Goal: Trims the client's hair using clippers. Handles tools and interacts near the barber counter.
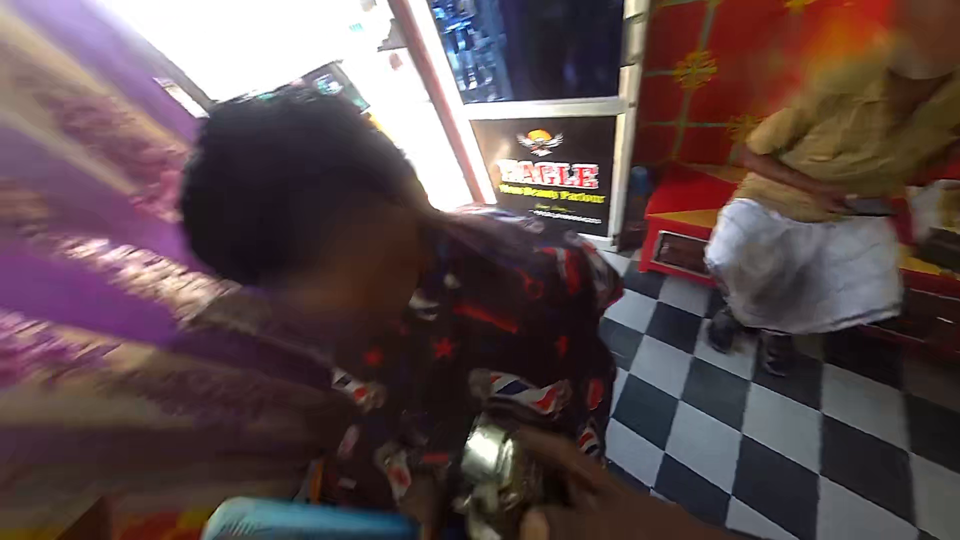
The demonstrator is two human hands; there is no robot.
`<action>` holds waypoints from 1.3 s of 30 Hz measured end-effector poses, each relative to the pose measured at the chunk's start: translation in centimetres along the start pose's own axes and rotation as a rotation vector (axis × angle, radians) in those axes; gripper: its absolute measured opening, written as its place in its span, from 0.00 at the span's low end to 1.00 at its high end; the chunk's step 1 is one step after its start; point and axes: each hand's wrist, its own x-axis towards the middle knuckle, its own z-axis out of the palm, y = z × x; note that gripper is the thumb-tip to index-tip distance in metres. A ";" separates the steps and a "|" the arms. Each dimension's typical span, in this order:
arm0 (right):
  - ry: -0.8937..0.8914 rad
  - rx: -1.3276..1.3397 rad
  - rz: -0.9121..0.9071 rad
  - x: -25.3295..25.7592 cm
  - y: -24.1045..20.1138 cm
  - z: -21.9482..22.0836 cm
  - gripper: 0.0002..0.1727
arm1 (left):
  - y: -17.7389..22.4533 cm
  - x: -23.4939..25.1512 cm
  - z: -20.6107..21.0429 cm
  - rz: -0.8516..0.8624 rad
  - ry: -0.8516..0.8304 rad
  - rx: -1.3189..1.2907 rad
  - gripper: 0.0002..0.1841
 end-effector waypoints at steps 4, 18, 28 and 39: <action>0.005 -0.322 -0.014 -0.1 -1.1 0.8 0.31 | 0.9 4.0 -1.3 0.204 -0.125 -0.060 0.14; -0.075 -0.516 0.544 2.3 -4.0 -1.4 0.39 | 1.0 9.6 -2.7 0.168 -0.373 -0.233 0.14; -0.138 -0.702 0.308 2.9 -4.4 -5.7 0.43 | 0.0 9.6 1.5 0.218 -0.076 -0.093 0.10; -0.156 -0.962 0.171 5.5 -4.7 -7.2 0.41 | 1.0 9.1 4.0 0.156 0.217 0.210 0.11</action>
